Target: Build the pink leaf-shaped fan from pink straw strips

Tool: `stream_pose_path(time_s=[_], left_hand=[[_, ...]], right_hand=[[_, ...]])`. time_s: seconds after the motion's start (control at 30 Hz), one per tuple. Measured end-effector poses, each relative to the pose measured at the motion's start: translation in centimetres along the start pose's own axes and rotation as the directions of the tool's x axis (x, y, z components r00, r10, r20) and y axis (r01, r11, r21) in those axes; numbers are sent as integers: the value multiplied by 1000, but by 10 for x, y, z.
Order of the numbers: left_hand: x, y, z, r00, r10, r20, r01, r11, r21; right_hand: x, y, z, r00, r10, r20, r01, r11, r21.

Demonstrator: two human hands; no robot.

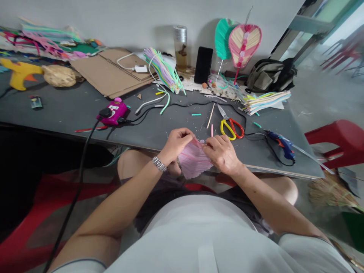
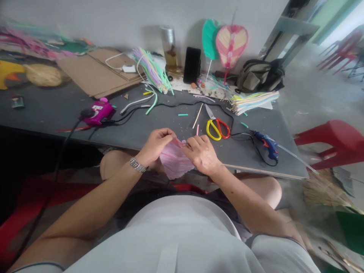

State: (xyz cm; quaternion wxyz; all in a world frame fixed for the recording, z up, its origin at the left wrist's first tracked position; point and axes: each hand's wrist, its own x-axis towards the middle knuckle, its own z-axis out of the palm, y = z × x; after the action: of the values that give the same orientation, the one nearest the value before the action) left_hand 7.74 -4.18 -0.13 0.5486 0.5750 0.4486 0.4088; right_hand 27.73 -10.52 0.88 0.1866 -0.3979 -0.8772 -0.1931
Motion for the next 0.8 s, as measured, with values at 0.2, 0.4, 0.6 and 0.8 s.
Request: stream_pose_path(time_s=[0.2,0.4,0.6,0.8], left_hand=[[1,2,0,1000,-5,-11,5,1000,29],[1,4,0,1000,-1,-19,2,999,50],[0,3,-1,1000,1,-24,2,995,102],[0,-1,-2,999,29,-31,-25,993,112]], right_hand=[[-1,1,1,996,78,54,-85,985,150],[8,20,6,920,354,169,-360,589,724],[13,33,17,794,364,487,-551,92,830],[0,26,9,787,392,476,-588,245,771]])
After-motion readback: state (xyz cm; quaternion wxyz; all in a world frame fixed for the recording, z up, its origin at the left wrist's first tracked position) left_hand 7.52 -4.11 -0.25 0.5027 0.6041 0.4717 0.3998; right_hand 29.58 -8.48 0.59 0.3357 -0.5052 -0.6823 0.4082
